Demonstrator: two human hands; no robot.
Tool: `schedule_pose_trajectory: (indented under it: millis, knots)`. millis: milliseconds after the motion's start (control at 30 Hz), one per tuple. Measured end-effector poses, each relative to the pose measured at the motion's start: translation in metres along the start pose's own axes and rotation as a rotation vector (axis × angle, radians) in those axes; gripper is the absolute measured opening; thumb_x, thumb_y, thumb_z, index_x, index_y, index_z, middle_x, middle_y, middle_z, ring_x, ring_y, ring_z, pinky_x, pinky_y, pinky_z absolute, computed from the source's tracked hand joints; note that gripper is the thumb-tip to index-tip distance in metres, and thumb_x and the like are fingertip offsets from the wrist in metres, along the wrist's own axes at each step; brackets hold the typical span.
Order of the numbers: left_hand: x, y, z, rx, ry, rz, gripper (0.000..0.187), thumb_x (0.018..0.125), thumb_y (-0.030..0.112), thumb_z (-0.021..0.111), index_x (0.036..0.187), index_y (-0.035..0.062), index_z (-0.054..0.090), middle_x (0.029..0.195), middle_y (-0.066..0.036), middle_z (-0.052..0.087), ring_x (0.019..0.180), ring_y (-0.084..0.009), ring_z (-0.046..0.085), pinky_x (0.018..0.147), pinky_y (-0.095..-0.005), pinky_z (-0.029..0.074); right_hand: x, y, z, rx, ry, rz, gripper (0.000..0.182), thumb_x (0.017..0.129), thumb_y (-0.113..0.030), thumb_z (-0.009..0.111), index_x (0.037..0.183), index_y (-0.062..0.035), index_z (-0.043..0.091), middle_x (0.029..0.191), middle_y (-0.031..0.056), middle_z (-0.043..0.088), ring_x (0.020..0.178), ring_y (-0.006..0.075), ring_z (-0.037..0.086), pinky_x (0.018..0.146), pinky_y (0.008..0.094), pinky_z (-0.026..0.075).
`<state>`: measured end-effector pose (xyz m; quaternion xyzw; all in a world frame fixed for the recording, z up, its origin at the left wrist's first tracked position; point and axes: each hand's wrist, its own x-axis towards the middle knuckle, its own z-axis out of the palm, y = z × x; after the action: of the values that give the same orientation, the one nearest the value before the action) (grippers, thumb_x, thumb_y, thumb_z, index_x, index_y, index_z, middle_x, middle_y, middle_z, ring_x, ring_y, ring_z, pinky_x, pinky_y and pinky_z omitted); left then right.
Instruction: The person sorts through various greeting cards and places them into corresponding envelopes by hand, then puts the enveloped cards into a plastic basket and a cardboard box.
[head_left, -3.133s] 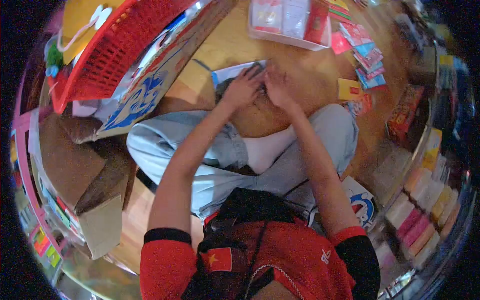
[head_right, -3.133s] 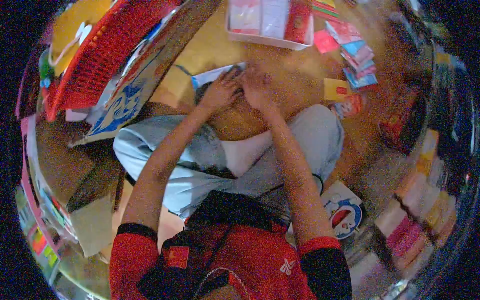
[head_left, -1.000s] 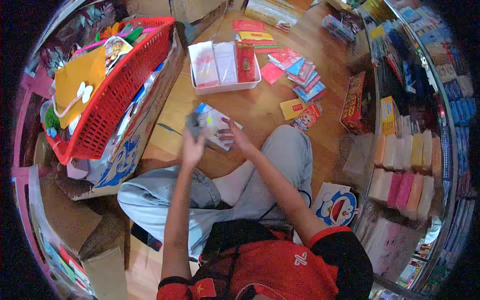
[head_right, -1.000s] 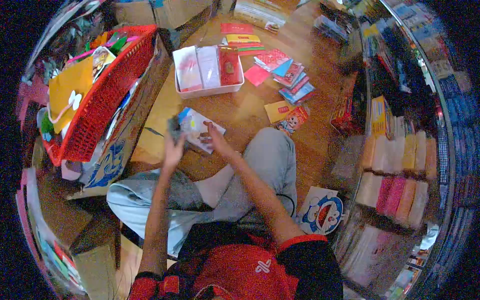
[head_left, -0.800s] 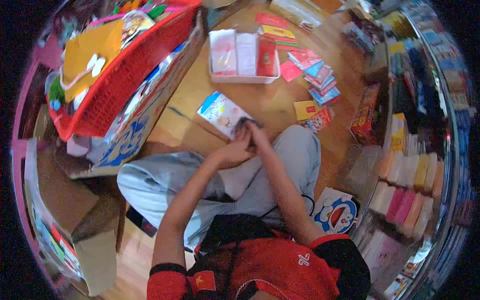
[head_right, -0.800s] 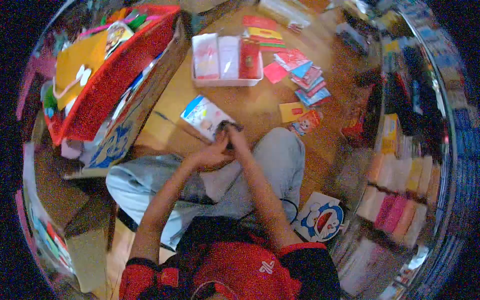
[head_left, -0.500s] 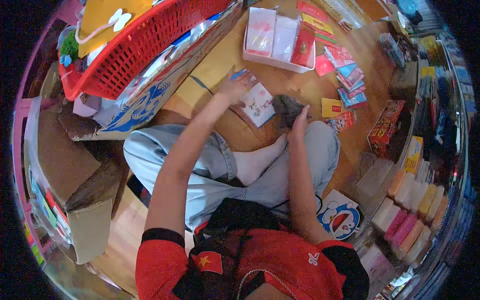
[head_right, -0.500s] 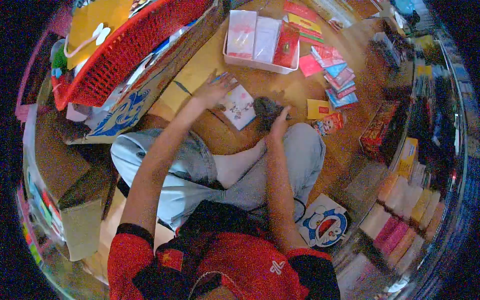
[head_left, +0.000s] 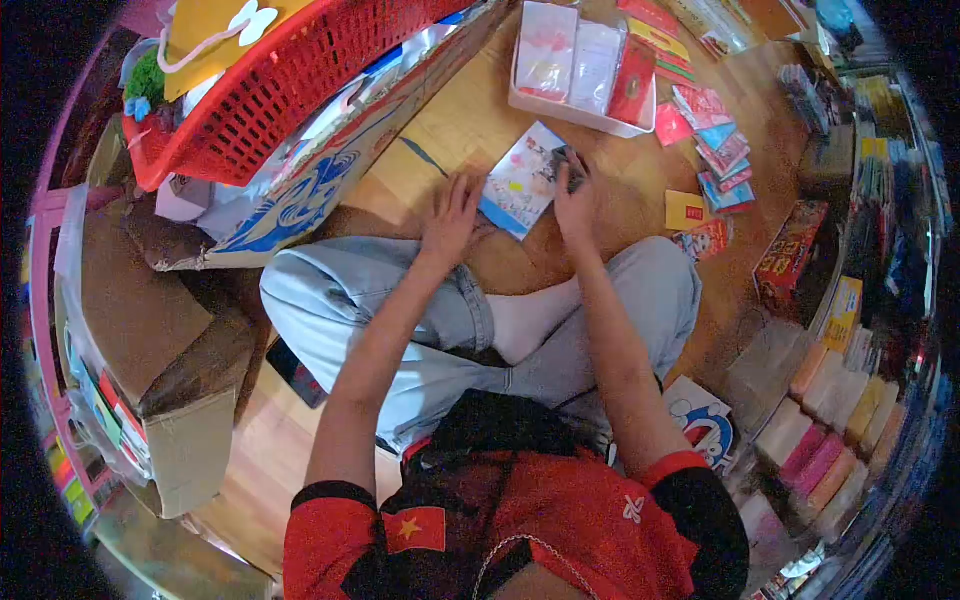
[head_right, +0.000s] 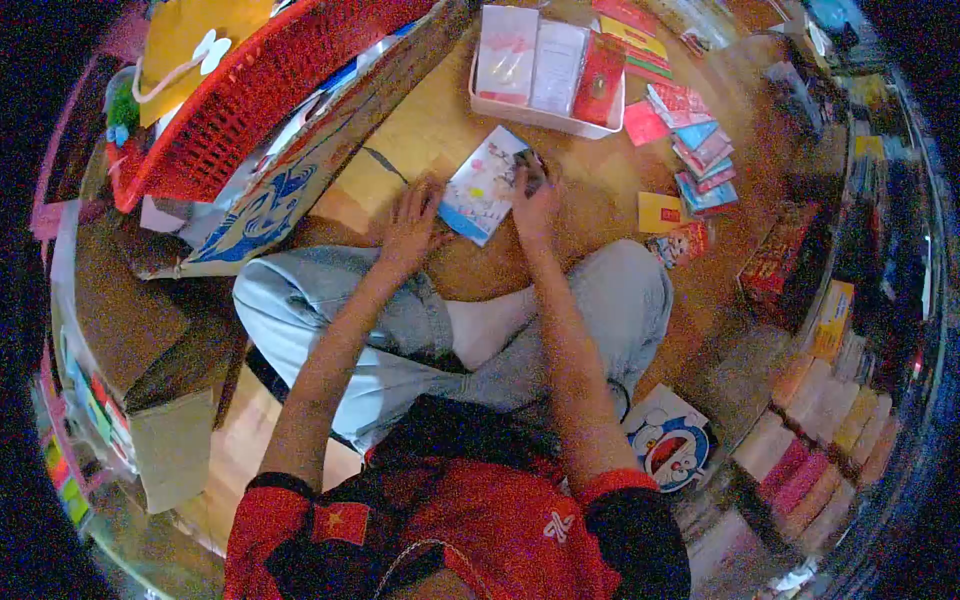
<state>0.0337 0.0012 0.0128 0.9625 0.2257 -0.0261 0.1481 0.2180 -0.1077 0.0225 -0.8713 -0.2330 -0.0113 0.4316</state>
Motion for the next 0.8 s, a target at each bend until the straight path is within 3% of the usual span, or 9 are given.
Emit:
schedule_pose_trajectory:
  millis: [67, 167, 300, 400, 533, 600, 633, 767, 800]
  knots:
    - [0.002, -0.004, 0.006, -0.177, 0.127, -0.106, 0.085, 0.078, 0.05, 0.053, 0.141, 0.008, 0.012, 0.146, -0.009, 0.013, 0.132, -0.0269, 0.022, 0.103, -0.0593, 0.011, 0.01, -0.008, 0.015, -0.175, -0.192, -0.222, 0.036, 0.085, -0.027, 0.052, 0.113, -0.0037, 0.054, 0.118, 0.0191, 0.05, 0.108, 0.0362, 0.046, 0.096, 0.0441, 0.035]
    - [0.005, -0.001, 0.012, -0.129, 0.114, -0.127, 0.088, 0.08, 0.052, 0.049, 0.141, 0.009, 0.004, 0.149, -0.005, 0.005, 0.137, -0.0216, 0.008, 0.102, -0.0621, 0.002, 0.011, -0.012, 0.034, -0.411, -0.153, -0.422, 0.043, 0.079, -0.02, 0.058, 0.12, -0.0111, 0.053, 0.121, 0.0129, 0.051, 0.111, 0.0304, 0.047, 0.097, 0.0418, 0.033]
    - [0.009, 0.0, 0.02, -0.094, 0.099, -0.156, 0.089, 0.08, 0.056, 0.046, 0.141, 0.0085, 0.004, 0.149, -0.005, 0.003, 0.137, -0.0187, 0.004, 0.102, -0.0626, 0.001, -0.033, 0.0, 0.032, -0.394, -0.386, -0.429, 0.053, 0.075, -0.018, 0.059, 0.126, -0.0132, 0.046, 0.128, 0.0083, 0.046, 0.116, 0.0285, 0.043, 0.1, 0.0432, 0.03]
    - [0.01, -0.002, 0.02, 0.0, 0.01, -0.163, 0.09, 0.079, 0.057, 0.046, 0.141, 0.0078, 0.004, 0.149, -0.005, 0.004, 0.137, -0.0191, 0.005, 0.101, -0.0629, 0.0, -0.019, -0.017, -0.002, -0.261, -0.907, -0.884, 0.06, 0.071, -0.011, 0.061, 0.128, -0.0085, 0.043, 0.135, 0.0094, 0.039, 0.122, 0.0285, 0.036, 0.104, 0.0421, 0.025]
    - [0.009, -0.002, 0.017, -0.12, 0.063, -0.159, 0.089, 0.079, 0.057, 0.046, 0.141, 0.0072, 0.007, 0.148, -0.006, 0.006, 0.137, -0.0193, 0.005, 0.101, -0.0637, 0.002, 0.032, 0.03, 0.026, -0.181, -0.766, -0.844, 0.057, 0.071, -0.01, 0.058, 0.126, -0.0088, 0.046, 0.129, 0.0123, 0.045, 0.117, 0.0318, 0.041, 0.104, 0.0419, 0.027]
    - [0.009, -0.002, 0.019, -0.135, 0.07, -0.16, 0.088, 0.079, 0.057, 0.046, 0.141, 0.0071, 0.008, 0.148, -0.006, 0.007, 0.137, -0.0194, 0.004, 0.101, -0.0639, 0.002, 0.045, 0.006, 0.024, -0.218, -0.469, -0.526, 0.051, 0.073, -0.01, 0.054, 0.124, -0.0081, 0.048, 0.123, 0.0155, 0.049, 0.113, 0.0348, 0.044, 0.103, 0.0424, 0.026]
    - [0.009, -0.002, 0.02, -0.124, 0.083, -0.158, 0.088, 0.079, 0.057, 0.047, 0.141, 0.0069, 0.008, 0.148, -0.006, 0.007, 0.137, -0.0195, 0.004, 0.1, -0.0639, 0.002, 0.034, 0.002, 0.027, -0.219, -0.47, -0.525, 0.051, 0.073, -0.01, 0.054, 0.124, -0.0081, 0.048, 0.123, 0.0155, 0.049, 0.113, 0.0348, 0.044, 0.103, 0.0424, 0.026]
    - [0.009, -0.003, 0.02, -0.049, 0.084, -0.14, 0.088, 0.079, 0.057, 0.046, 0.141, 0.0064, 0.008, 0.148, -0.007, 0.007, 0.137, -0.0197, 0.004, 0.101, -0.0631, 0.001, -0.015, -0.002, 0.027, -0.083, -0.503, -0.821, 0.042, 0.076, -0.01, 0.049, 0.118, -0.0048, 0.051, 0.118, 0.0173, 0.05, 0.112, 0.0361, 0.044, 0.099, 0.0416, 0.032]
    - [0.009, -0.003, 0.019, -0.048, 0.081, -0.136, 0.088, 0.079, 0.057, 0.046, 0.141, 0.0064, 0.008, 0.148, -0.007, 0.007, 0.137, -0.0197, 0.004, 0.101, -0.0631, 0.001, -0.008, 0.003, 0.019, -0.091, -0.687, -0.998, 0.042, 0.076, -0.011, 0.05, 0.118, -0.0046, 0.051, 0.118, 0.0171, 0.05, 0.112, 0.0361, 0.044, 0.099, 0.042, 0.032]
